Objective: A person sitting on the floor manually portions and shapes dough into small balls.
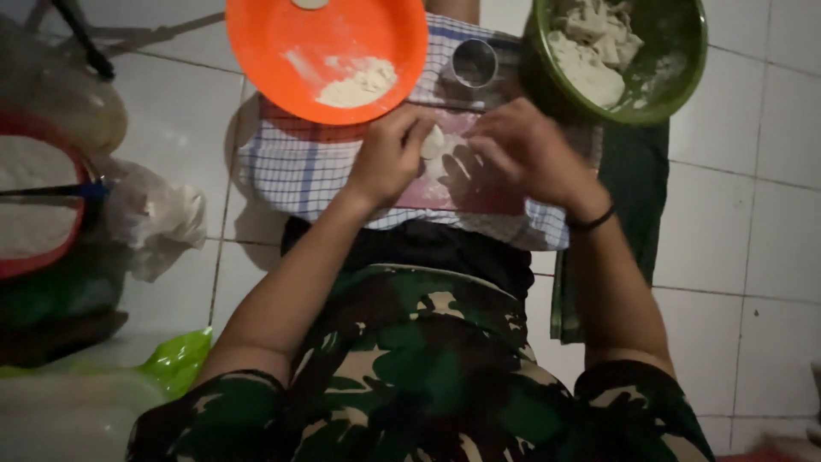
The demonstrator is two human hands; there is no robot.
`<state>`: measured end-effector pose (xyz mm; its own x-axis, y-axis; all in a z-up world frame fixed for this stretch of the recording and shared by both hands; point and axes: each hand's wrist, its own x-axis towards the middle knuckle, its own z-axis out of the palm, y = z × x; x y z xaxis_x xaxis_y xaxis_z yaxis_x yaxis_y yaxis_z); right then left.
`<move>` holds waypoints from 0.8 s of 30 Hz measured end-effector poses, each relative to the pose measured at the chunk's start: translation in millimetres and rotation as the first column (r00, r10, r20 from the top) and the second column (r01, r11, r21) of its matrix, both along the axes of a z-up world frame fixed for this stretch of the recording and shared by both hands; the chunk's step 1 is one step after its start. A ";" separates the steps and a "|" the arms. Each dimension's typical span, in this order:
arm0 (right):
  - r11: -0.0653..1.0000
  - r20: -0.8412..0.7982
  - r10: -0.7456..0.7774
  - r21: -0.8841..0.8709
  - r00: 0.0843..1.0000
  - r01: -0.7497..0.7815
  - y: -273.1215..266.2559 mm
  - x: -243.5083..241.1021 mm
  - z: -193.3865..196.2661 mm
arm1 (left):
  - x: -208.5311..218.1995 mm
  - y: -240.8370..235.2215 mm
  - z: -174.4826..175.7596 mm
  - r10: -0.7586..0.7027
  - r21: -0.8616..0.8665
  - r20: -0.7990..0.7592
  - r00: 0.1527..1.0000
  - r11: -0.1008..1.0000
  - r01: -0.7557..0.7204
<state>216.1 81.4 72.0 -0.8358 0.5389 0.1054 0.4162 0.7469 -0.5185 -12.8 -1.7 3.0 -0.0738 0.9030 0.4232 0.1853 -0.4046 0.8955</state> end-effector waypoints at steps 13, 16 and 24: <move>0.778 0.210 -0.157 0.628 0.965 -0.010 -42.0 6.8 -49.0 | 8.4 1.9 -1.1 0.021 -0.089 0.126 0.992 0.996 -0.010; 0.832 0.196 -0.049 0.550 0.979 -0.068 -45.7 -0.8 -58.5 | 5.7 2.7 -0.4 0.038 -0.116 0.166 0.985 0.993 -0.018; 0.868 -0.110 -0.066 0.485 0.992 0.111 -30.3 15.7 -35.6 | 4.1 -0.9 8.2 -0.006 -0.101 0.220 0.975 0.995 0.029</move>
